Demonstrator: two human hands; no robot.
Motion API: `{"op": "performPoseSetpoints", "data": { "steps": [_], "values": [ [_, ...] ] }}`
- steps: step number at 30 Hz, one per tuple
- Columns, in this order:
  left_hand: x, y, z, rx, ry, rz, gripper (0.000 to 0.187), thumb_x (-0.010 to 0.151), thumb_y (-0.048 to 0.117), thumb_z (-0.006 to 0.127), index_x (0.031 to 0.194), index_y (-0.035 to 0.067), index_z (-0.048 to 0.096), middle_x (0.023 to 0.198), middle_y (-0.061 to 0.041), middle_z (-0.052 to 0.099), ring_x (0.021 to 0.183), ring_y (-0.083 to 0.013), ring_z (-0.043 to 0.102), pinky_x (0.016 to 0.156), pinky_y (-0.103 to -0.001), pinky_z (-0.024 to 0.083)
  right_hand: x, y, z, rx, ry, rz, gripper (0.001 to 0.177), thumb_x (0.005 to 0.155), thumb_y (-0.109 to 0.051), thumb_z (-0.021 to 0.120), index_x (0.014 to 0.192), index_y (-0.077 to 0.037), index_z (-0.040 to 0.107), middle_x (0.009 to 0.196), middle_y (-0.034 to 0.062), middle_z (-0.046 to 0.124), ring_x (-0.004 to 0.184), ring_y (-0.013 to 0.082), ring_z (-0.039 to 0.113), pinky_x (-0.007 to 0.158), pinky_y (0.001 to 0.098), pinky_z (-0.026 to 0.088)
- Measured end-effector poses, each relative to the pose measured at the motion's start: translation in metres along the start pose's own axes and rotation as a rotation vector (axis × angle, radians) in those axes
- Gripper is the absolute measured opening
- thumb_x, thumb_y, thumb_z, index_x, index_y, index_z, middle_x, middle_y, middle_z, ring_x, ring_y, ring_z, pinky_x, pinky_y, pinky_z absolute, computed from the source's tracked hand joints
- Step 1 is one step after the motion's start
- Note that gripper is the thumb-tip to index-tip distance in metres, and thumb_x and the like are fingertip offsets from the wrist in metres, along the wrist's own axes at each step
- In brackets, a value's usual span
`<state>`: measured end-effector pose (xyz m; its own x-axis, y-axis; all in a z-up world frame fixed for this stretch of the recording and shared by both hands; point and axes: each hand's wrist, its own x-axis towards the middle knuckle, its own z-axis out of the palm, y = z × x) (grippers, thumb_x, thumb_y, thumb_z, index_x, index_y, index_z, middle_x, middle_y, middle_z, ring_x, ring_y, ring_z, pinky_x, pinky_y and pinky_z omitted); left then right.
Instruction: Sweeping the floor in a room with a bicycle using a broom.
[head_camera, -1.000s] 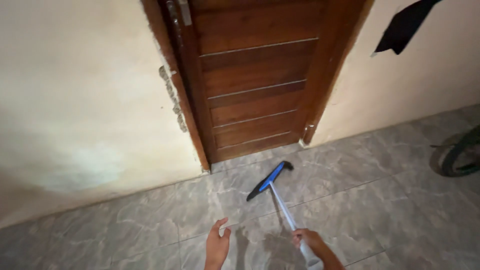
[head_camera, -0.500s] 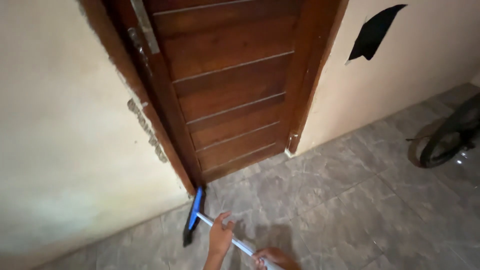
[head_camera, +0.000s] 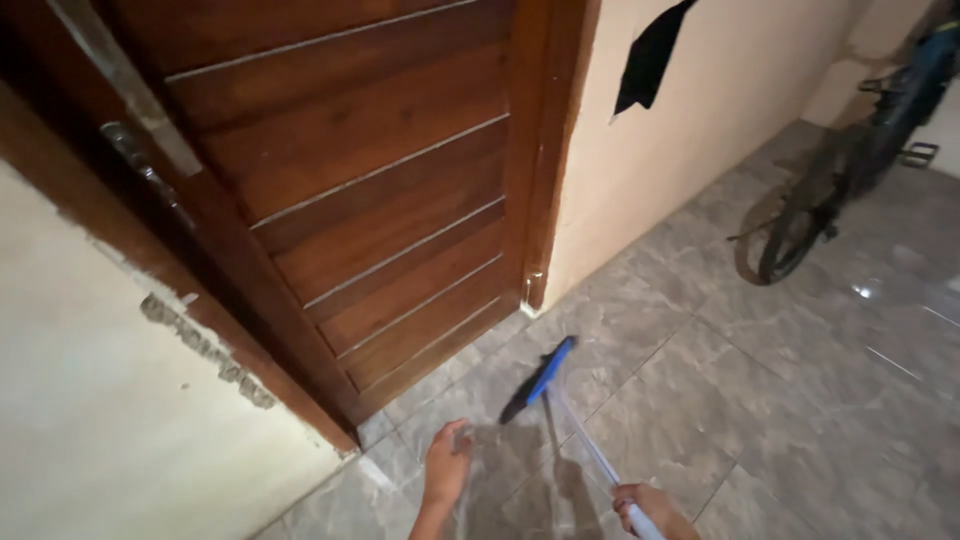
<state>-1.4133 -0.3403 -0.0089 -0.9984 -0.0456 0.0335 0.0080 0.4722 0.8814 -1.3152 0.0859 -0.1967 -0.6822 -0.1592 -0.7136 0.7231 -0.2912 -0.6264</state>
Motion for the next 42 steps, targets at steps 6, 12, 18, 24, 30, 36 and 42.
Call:
{"op": "performPoseSetpoints", "data": {
  "steps": [6,12,18,24,30,36,42],
  "values": [
    [0.025,-0.015,0.024,0.026,-0.036,0.138,0.035,0.088,0.016,0.067,0.122,0.013,0.069,0.124,-0.014,0.073,0.121,-0.0340,0.065,0.104,-0.039,0.049,-0.009,0.000,0.062,0.367,0.144,0.051,0.012,0.089,0.002,0.063,0.100,0.003,0.067,0.066,0.0101,0.057,0.050,0.0158,0.050,0.045,0.0323,0.042],
    [0.040,-0.044,0.066,0.027,-0.036,-0.048,0.042,0.081,0.018,0.074,0.122,0.016,0.069,0.126,-0.011,0.070,0.122,-0.0294,0.064,0.103,-0.038,0.049,0.053,-0.040,0.089,0.277,-0.041,0.019,0.031,0.091,-0.020,0.061,0.098,0.010,0.061,0.068,0.0133,0.059,0.054,0.0229,0.059,0.050,0.0351,0.050],
    [0.051,-0.086,0.050,0.070,-0.010,0.035,0.046,0.075,0.018,0.076,0.121,0.021,0.072,0.126,-0.008,0.072,0.125,-0.0269,0.064,0.107,-0.037,0.047,0.162,-0.061,0.065,0.864,-0.284,0.173,0.017,0.098,-0.013,0.059,0.089,0.002,0.060,0.065,0.0047,0.057,0.052,0.0158,0.055,0.050,0.0276,0.047],
    [0.057,-0.067,0.053,0.034,0.043,0.000,0.042,0.080,0.018,0.073,0.122,0.018,0.072,0.132,-0.012,0.068,0.130,-0.0287,0.060,0.108,-0.038,0.045,0.168,-0.001,0.056,0.036,-0.077,-0.401,0.034,0.095,-0.017,0.050,0.080,0.008,0.068,0.065,0.0109,0.067,0.055,0.0187,0.066,0.053,0.0297,0.054],
    [0.064,-0.025,0.085,-0.024,-0.031,-0.075,0.038,0.083,0.021,0.071,0.122,0.018,0.072,0.136,-0.016,0.066,0.132,-0.0302,0.059,0.111,-0.037,0.043,0.092,-0.039,0.064,0.675,-0.478,0.336,0.026,0.100,-0.014,0.058,0.078,-0.005,0.048,0.058,0.0015,0.045,0.047,0.0157,0.047,0.046,0.0318,0.041],
    [0.063,-0.008,0.079,0.002,-0.039,-0.043,0.038,0.084,0.019,0.071,0.121,0.015,0.073,0.135,-0.017,0.065,0.133,-0.0303,0.057,0.111,-0.036,0.043,0.133,-0.060,0.067,0.984,-0.251,0.161,0.016,0.098,-0.009,0.047,0.094,0.005,0.055,0.070,0.0048,0.049,0.054,0.0155,0.048,0.050,0.0291,0.043],
    [0.058,-0.017,0.066,-0.015,-0.047,-0.098,0.037,0.084,0.020,0.070,0.121,0.016,0.072,0.130,-0.012,0.072,0.128,-0.0271,0.064,0.109,-0.034,0.046,0.078,-0.061,0.098,0.290,0.108,-0.046,0.021,0.093,-0.014,0.054,0.079,0.002,0.060,0.061,0.0100,0.052,0.050,0.0232,0.051,0.051,0.0386,0.048]
  ]
}}
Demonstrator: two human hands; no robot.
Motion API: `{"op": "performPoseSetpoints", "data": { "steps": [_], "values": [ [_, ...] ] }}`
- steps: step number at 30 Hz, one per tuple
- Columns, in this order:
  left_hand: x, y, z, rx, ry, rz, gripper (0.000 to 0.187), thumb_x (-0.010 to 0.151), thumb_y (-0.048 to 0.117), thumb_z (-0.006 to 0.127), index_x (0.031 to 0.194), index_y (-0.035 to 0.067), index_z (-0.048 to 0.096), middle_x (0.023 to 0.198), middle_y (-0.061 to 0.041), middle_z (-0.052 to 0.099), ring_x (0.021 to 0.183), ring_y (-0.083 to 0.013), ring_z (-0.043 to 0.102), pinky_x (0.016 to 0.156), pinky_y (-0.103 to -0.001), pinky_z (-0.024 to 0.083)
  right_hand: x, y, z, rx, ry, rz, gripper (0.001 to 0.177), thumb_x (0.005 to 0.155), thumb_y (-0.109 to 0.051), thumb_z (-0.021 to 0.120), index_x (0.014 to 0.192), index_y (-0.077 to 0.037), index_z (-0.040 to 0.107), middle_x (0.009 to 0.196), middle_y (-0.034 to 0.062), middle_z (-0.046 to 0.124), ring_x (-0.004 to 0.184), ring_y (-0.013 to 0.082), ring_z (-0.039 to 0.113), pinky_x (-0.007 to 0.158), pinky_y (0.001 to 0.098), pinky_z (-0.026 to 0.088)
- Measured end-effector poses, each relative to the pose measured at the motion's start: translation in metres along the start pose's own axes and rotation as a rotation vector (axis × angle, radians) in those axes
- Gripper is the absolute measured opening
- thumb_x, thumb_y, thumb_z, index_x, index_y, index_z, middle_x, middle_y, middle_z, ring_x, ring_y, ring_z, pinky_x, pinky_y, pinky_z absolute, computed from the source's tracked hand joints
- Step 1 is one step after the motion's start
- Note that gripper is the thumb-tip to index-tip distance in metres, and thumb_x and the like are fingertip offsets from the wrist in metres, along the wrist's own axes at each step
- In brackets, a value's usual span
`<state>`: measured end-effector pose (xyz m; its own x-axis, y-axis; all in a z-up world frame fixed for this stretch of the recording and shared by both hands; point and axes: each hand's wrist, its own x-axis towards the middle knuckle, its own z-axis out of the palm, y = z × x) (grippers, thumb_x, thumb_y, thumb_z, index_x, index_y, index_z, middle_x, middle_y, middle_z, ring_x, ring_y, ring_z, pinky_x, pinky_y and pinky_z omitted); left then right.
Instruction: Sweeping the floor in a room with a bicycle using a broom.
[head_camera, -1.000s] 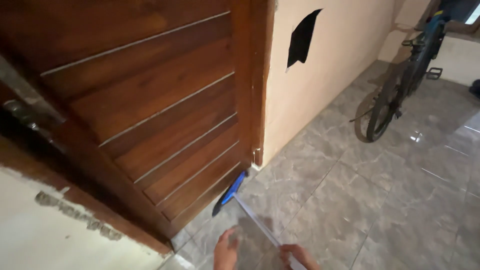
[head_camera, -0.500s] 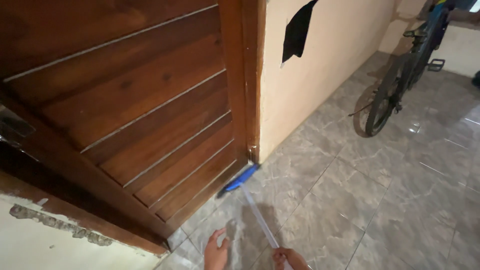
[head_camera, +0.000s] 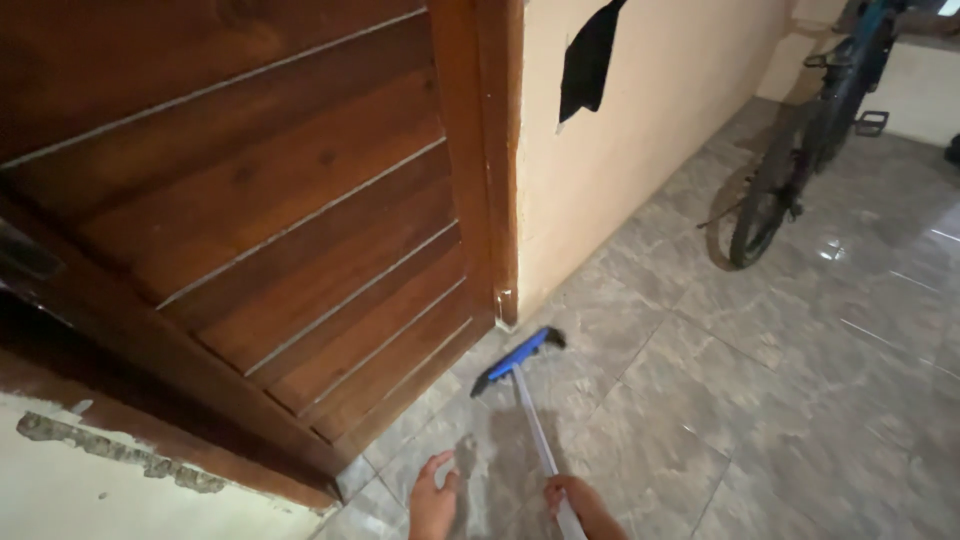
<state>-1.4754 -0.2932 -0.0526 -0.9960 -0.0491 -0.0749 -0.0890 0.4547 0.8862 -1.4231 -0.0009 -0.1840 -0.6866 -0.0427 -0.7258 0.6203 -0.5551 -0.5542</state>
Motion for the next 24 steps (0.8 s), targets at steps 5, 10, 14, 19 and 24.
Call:
{"op": "performPoseSetpoints", "data": {
  "steps": [5,10,14,19,24],
  "values": [
    [0.000,0.008,0.012,0.029,-0.006,0.051,0.037,0.085,0.020,0.071,0.122,0.015,0.071,0.132,-0.011,0.068,0.129,-0.0285,0.060,0.109,-0.036,0.044,0.002,0.012,-0.057,0.335,-0.463,0.415,0.032,0.098,-0.021,0.057,0.071,-0.009,0.045,0.057,0.0013,0.044,0.048,0.0161,0.047,0.047,0.0322,0.042],
    [0.006,-0.001,0.004,-0.010,-0.016,0.054,0.037,0.085,0.021,0.070,0.122,0.016,0.072,0.130,-0.009,0.072,0.127,-0.0262,0.064,0.109,-0.035,0.046,-0.008,-0.018,-0.026,0.462,-0.339,0.397,0.022,0.102,-0.014,0.054,0.085,-0.001,0.054,0.064,0.0033,0.049,0.050,0.0131,0.049,0.048,0.0267,0.043],
    [-0.003,-0.011,-0.022,0.054,0.049,-0.033,0.043,0.082,0.022,0.072,0.125,0.020,0.071,0.135,-0.009,0.067,0.123,-0.0278,0.065,0.105,-0.036,0.048,0.006,-0.013,0.003,0.316,-0.291,0.211,0.015,0.095,-0.013,0.051,0.083,-0.004,0.055,0.063,-0.0008,0.051,0.050,0.0113,0.050,0.049,0.0295,0.044],
    [-0.004,-0.015,-0.014,-0.025,0.063,-0.190,0.044,0.081,0.020,0.071,0.125,0.023,0.072,0.142,-0.008,0.060,0.126,-0.0270,0.064,0.098,-0.038,0.055,0.031,0.024,-0.039,-0.270,-0.223,-0.117,0.025,0.096,-0.016,0.055,0.090,0.004,0.069,0.068,0.0086,0.065,0.057,0.0168,0.063,0.056,0.0311,0.053],
    [0.000,-0.009,-0.014,0.056,0.056,0.011,0.040,0.083,0.021,0.071,0.123,0.021,0.072,0.132,-0.010,0.070,0.130,-0.0284,0.061,0.109,-0.036,0.045,0.032,-0.004,-0.041,0.145,-0.233,0.197,0.020,0.100,-0.012,0.057,0.088,0.002,0.066,0.069,0.0060,0.060,0.054,0.0138,0.053,0.052,0.0280,0.044]
  ]
}}
